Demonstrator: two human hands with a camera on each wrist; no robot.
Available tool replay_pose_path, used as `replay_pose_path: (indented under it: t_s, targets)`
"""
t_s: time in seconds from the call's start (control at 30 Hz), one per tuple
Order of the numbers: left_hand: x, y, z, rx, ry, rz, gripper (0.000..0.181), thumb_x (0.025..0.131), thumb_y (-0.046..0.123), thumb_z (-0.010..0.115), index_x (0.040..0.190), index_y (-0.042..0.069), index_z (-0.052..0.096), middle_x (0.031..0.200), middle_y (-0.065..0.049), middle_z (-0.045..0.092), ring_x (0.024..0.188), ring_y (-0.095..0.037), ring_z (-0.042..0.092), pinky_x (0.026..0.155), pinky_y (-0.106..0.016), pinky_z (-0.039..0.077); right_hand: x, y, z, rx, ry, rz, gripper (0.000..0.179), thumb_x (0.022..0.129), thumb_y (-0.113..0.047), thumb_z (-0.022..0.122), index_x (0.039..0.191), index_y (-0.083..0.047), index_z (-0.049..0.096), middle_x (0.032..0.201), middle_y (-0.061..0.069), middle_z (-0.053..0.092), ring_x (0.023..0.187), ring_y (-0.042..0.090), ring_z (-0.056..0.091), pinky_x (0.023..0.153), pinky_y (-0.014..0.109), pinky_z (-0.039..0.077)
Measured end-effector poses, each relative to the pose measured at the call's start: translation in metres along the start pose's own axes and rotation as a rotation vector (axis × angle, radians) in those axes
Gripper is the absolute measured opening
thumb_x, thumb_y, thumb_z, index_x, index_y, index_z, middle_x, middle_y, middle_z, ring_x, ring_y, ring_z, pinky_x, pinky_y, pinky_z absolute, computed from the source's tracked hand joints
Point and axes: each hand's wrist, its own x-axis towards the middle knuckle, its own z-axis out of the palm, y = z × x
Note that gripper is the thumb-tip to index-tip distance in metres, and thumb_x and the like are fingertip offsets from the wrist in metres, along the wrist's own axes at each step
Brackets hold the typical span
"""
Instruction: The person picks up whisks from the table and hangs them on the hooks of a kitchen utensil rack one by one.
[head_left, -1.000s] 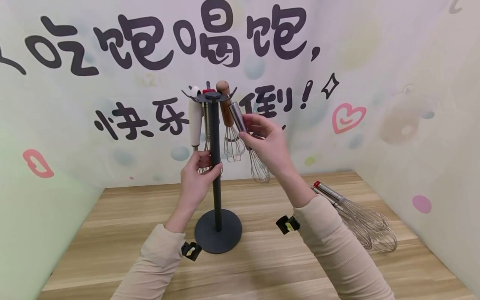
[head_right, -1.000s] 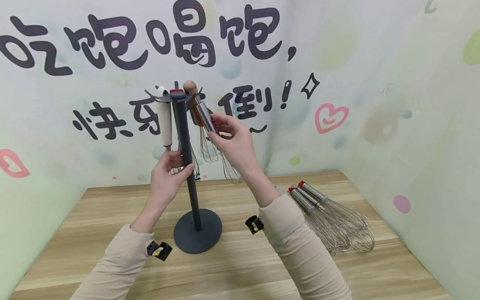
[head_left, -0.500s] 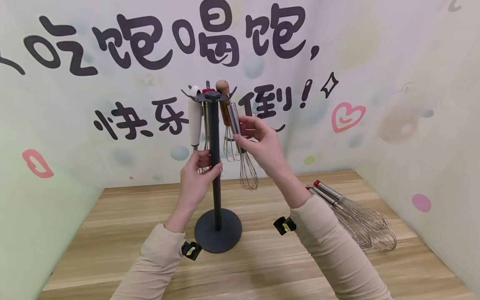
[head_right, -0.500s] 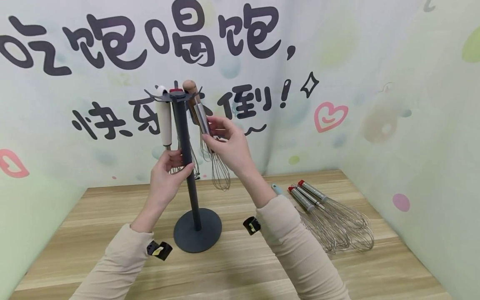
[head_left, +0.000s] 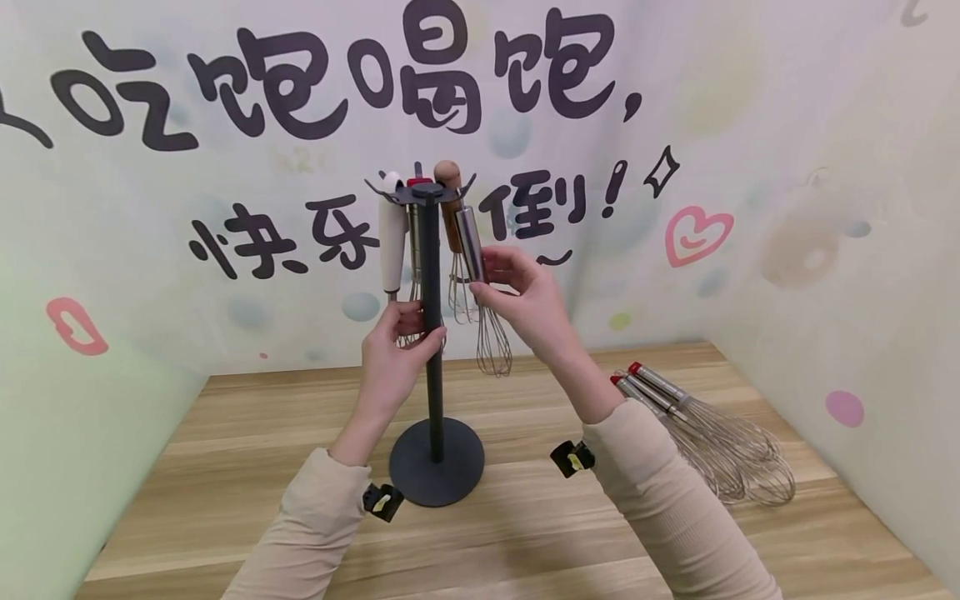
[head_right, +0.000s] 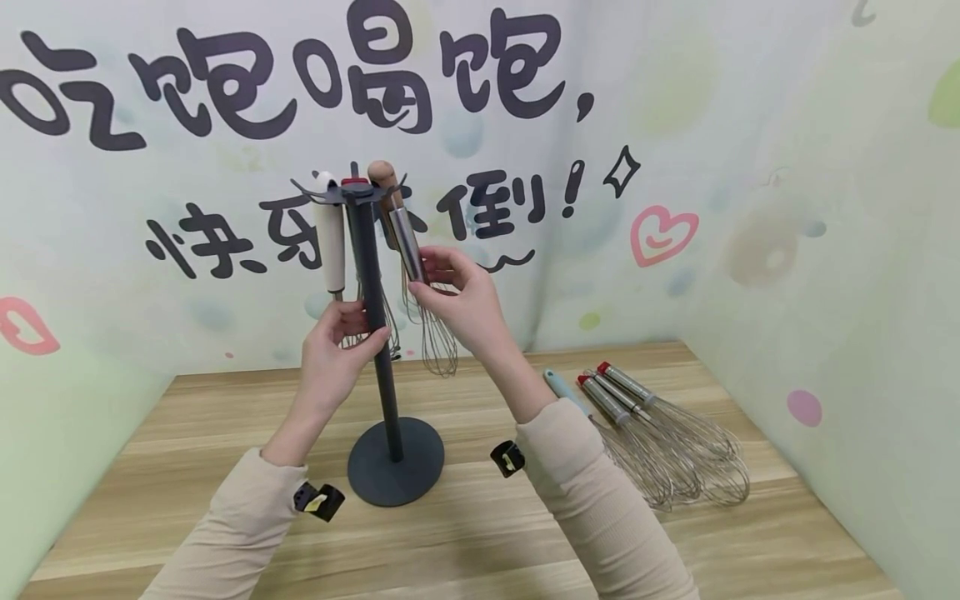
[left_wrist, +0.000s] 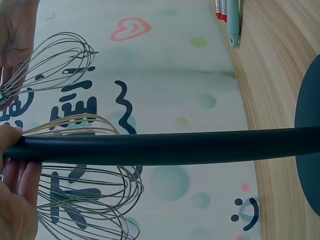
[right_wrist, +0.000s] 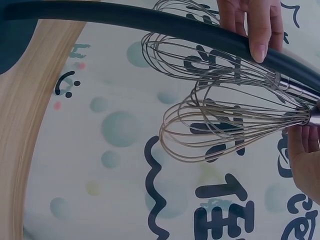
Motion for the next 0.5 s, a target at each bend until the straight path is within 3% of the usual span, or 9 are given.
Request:
replay_pose_path:
  t_s: [0.5]
  targets:
    - [0.000,-0.001,-0.001,0.006,-0.003,0.001,0.038,0.083,0.004,0.072,0.117,0.001,0.056,0.105,-0.019,0.063,0.085,-0.006,0.057,0.081,-0.018,0.057,-0.003,0.013,0.000,-0.008,-0.003,-0.023,0.040,0.085,0.003,0.066,0.124,0.003,0.055,0.113,0.018,0.060,0.100,0.015,0.060,0.083,0.014,0.051]
